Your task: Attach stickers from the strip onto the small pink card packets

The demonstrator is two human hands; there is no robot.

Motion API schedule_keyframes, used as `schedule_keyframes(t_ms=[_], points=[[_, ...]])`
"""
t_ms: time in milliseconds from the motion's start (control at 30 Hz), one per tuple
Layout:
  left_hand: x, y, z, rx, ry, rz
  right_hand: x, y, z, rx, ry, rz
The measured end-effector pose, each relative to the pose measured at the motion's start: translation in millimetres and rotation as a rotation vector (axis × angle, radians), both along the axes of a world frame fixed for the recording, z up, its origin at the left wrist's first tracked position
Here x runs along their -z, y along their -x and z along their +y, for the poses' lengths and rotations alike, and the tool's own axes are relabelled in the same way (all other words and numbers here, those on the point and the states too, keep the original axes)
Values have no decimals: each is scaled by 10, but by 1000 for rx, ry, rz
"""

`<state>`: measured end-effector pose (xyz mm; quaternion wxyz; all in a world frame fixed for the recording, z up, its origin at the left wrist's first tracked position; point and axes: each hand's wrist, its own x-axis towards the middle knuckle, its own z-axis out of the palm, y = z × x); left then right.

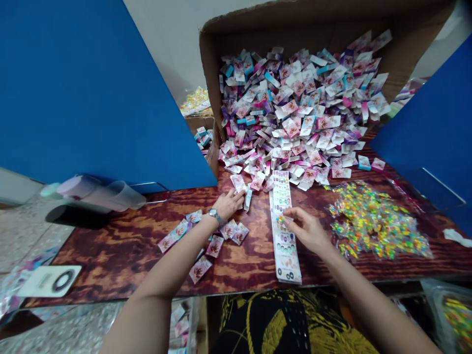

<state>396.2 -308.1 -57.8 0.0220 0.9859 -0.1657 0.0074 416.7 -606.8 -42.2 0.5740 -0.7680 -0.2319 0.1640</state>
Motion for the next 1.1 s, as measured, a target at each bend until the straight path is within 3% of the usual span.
schedule_keyframes(t_ms=[100,167,233,400,467,533,633,800,900,1000,1100], points=[[-113,30,20,-5,69,13,-33,-11,35,18,-31,21],[-230,50,-2,-50,232,29,-68,-30,66,11,-68,43],[-338,89,-79,-116,529,113,-114,-56,105,13,-110,55],[-371,299,-488,-272,1574,628,-246,-113,208,37,-232,49],[-301,380,-647,-305,1841,791,-289,-120,228,-3,-236,58],[-239,426,-758,-323,1959,839,-321,-120,226,-43,-195,49],[-227,433,-826,-341,1930,773,-373,-120,188,-96,-106,10],[-401,379,-840,-444,1556,700,-570,-83,122,-209,107,-272],[-487,331,-905,-478,1470,708,-655,-16,132,-280,134,-415],[-504,293,-1015,-499,1464,622,-566,31,168,-244,62,-271],[-496,331,-1094,-537,1342,179,-338,25,191,-121,-103,4]])
